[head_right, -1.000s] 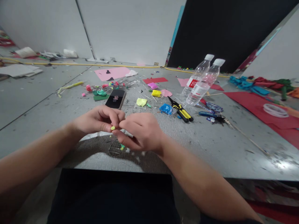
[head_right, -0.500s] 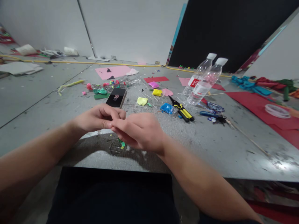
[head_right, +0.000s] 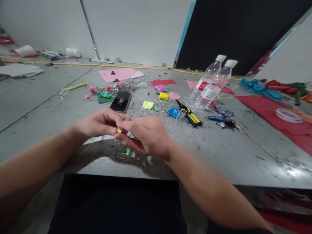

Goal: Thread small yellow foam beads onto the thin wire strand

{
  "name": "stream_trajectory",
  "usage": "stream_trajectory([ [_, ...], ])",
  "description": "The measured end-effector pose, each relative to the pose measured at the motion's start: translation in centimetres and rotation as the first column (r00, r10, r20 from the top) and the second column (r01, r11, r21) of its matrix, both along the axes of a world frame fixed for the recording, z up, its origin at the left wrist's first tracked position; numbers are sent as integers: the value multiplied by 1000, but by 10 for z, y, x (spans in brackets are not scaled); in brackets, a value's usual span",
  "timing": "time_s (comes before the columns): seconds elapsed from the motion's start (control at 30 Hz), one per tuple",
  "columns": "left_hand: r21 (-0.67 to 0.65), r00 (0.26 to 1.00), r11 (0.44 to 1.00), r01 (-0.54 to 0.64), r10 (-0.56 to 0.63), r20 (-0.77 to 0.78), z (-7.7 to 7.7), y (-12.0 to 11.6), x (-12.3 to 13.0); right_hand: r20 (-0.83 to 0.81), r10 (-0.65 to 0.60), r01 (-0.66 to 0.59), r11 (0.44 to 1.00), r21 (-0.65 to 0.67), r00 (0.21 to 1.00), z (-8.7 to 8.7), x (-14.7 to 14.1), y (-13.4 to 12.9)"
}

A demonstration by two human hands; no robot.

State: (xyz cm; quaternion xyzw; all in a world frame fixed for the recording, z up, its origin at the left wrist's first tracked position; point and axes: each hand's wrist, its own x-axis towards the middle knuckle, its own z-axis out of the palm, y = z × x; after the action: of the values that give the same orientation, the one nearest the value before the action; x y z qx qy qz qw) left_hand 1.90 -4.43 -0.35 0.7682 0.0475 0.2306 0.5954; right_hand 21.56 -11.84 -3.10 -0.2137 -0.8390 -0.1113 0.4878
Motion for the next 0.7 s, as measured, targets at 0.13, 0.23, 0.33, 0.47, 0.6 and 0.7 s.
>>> stream_trajectory([
  [0.13,4,1000,1000,19,-19,-8,1,1,0,-6,7,-7,1000,-8,1000,0,0,0],
  [0.23,16,999,999,37,-37,-24,3,1,0,3,19,-19,1000,-6,1000,0,0,0],
  [0.33,31,998,998,56,-55,-33,4,2,0,19,24,-24,1000,-3,1000,1,0,-1],
  [0.47,43,997,997,64,-62,-44,4,2,0,19,20,-20,1000,9,1000,2,0,-1],
  [0.6,49,997,996,69,-66,-50,4,2,0,19,24,-25,1000,14,1000,2,-1,-1],
  [0.7,61,995,994,87,-84,-58,5,1,1,22,29,-30,1000,6,999,2,-1,0],
])
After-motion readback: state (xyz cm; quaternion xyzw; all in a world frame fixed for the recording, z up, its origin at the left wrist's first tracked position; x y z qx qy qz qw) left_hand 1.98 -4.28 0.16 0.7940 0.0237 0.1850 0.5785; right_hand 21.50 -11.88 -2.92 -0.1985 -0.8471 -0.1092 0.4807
